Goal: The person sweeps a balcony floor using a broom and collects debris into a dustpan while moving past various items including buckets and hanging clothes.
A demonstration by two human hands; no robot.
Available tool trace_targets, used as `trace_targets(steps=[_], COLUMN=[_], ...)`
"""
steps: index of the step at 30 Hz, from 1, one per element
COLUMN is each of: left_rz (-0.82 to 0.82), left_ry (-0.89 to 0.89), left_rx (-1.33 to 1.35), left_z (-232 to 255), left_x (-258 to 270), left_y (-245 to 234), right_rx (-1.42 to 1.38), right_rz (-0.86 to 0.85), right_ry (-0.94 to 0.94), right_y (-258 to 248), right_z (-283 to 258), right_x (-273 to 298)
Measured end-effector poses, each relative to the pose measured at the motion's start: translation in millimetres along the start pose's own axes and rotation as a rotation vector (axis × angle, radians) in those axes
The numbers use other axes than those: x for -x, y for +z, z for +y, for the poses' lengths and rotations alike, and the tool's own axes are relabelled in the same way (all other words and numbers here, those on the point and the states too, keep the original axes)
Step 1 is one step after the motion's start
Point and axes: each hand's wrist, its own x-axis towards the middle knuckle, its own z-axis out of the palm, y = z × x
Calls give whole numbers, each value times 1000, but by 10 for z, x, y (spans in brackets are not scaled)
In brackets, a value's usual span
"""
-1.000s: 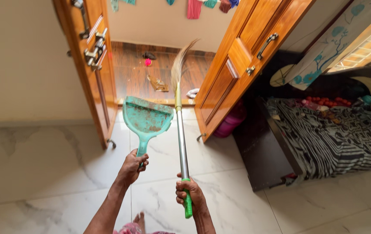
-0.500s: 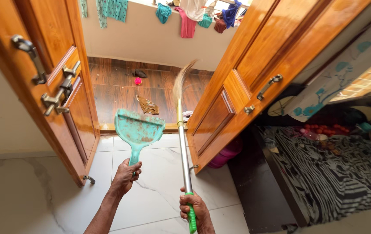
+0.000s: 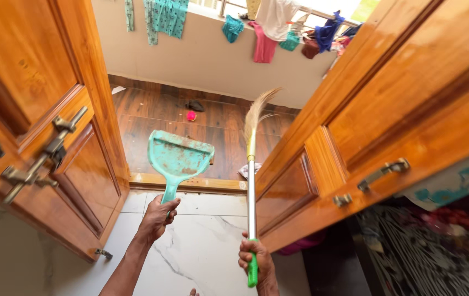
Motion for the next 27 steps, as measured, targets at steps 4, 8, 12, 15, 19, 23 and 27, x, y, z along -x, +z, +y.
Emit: trace_targets(steps=[4, 8, 12, 15, 19, 23, 27], left_rz=[64, 77, 104, 111, 103, 54, 52], left_ry=[21, 28, 23, 20, 16, 7, -68], left_rx=[4, 51, 84, 87, 102, 50, 15], left_z=[248, 371, 413, 479, 644, 873, 1187], left_x=[-384, -883, -1413, -1877, -2684, -3672, -4428], left_y=[320, 473, 491, 487, 485, 529, 615], right_rx=[50, -1, 11, -37, -29, -64, -184], right_rz=[61, -32, -41, -77, 13, 20, 93], right_ry=[29, -5, 1, -6, -45, -60, -95], right_y=[92, 181, 204, 177, 171, 260, 421], right_z=[-470, -872, -1127, -1309, -1574, -1980, -2413], right_x=[-495, -870, -1312, -1708, -2353, -3065, -3699])
